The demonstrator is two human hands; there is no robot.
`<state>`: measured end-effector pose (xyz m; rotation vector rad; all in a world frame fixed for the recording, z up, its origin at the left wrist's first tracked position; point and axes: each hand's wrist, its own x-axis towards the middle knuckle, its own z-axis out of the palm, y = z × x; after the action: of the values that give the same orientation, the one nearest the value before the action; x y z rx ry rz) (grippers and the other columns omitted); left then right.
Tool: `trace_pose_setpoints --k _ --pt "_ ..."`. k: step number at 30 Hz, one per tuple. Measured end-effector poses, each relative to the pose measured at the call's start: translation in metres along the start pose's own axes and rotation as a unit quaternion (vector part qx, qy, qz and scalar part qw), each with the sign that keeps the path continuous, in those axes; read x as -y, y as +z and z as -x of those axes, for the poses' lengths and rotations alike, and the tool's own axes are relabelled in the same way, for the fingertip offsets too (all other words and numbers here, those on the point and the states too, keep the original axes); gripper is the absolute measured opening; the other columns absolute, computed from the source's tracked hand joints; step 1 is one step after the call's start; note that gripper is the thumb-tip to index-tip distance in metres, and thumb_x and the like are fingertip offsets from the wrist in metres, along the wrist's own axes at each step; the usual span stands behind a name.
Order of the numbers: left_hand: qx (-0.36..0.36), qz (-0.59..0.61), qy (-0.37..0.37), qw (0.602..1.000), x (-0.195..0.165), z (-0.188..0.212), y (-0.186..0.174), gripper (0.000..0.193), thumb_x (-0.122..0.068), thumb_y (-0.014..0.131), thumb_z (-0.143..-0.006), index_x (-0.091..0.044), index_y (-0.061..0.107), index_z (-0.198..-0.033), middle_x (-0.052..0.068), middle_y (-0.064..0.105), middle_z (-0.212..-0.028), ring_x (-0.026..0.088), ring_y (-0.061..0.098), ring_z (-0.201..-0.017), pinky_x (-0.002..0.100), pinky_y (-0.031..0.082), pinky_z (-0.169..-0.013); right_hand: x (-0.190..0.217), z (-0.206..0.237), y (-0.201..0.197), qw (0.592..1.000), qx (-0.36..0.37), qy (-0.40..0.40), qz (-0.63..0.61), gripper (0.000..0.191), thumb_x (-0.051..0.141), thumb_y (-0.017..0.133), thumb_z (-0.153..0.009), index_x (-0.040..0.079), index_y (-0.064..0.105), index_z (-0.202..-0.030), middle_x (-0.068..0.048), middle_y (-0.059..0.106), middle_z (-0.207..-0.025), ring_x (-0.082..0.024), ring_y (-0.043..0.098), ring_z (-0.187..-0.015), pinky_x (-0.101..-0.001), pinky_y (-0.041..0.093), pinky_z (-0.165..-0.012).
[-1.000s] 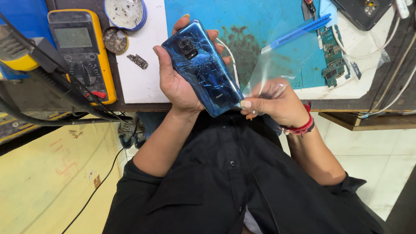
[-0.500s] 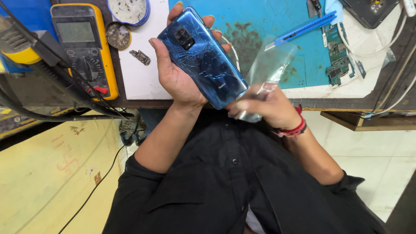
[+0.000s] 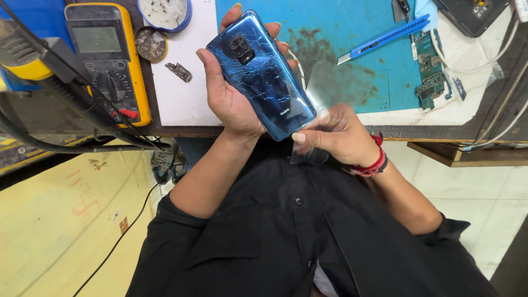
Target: The person repairs a smartphone with a cracked back cover at a repair bench. They hold the phone, apply adhesive from a yellow glue bottle along the edge of the back cover, cut and fit a clear plastic sheet with a utility knife, heat the phone with a heat gun, and press the cover to secure it.
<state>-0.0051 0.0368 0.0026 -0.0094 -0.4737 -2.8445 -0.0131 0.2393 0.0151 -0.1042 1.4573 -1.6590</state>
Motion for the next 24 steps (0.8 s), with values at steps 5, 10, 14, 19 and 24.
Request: trace_pose_setpoints --k 5,10,14,19,24 --pt "-0.011 0.007 0.002 1.0 0.002 0.0 -0.002 0.061 -0.063 0.032 -0.114 -0.015 0.042 -0.151 0.021 0.063 -0.128 0.028 0.069 -0.108 0.045 0.059 -0.093 -0.002 -0.004 0.001 0.999 0.027 0.023 0.013 0.016 0.01 0.078 -0.089 -0.006 0.078 -0.09 -0.013 0.077 -0.079 -0.016 0.074 -0.071 -0.0292 0.061 -0.067" --pt "-0.018 0.002 0.019 1.0 0.005 -0.003 -0.002 0.059 -0.063 0.032 -0.115 -0.015 0.043 -0.149 0.021 0.063 -0.13 0.029 0.068 -0.11 0.046 0.059 -0.095 0.0 -0.008 0.021 0.995 0.075 0.002 0.068 0.014 0.008 0.076 -0.092 -0.005 0.076 -0.089 -0.011 0.077 -0.079 -0.015 0.072 -0.072 -0.0296 0.06 -0.068" --pt "-0.015 -0.006 0.022 1.0 0.005 -0.004 -0.001 0.059 -0.063 0.031 -0.115 -0.016 0.044 -0.148 0.022 0.063 -0.13 0.03 0.067 -0.111 0.048 0.058 -0.097 0.013 -0.003 0.025 0.998 0.056 -0.011 -0.013 0.021 0.006 0.074 -0.086 -0.002 0.072 -0.105 -0.008 0.078 -0.094 -0.013 0.074 -0.083 -0.0293 0.061 -0.078" --pt "-0.01 -0.001 0.02 1.0 0.0 -0.005 0.0 0.063 -0.065 0.029 -0.113 -0.014 0.043 -0.148 0.021 0.063 -0.13 0.03 0.067 -0.111 0.048 0.058 -0.096 0.018 0.003 0.011 0.993 -0.041 -0.012 -0.111 0.011 0.006 0.073 -0.093 -0.001 0.077 -0.1 -0.012 0.079 -0.09 -0.015 0.074 -0.081 -0.0305 0.059 -0.075" --pt "0.0 -0.002 0.011 1.0 0.002 -0.003 0.002 0.065 -0.066 0.027 -0.115 -0.013 0.044 -0.148 0.021 0.064 -0.129 0.029 0.067 -0.111 0.046 0.058 -0.095 0.004 0.003 0.003 0.997 -0.015 -0.058 -0.037 0.013 0.008 0.074 -0.096 -0.005 0.077 -0.095 -0.013 0.078 -0.088 -0.017 0.075 -0.08 -0.0295 0.06 -0.075"
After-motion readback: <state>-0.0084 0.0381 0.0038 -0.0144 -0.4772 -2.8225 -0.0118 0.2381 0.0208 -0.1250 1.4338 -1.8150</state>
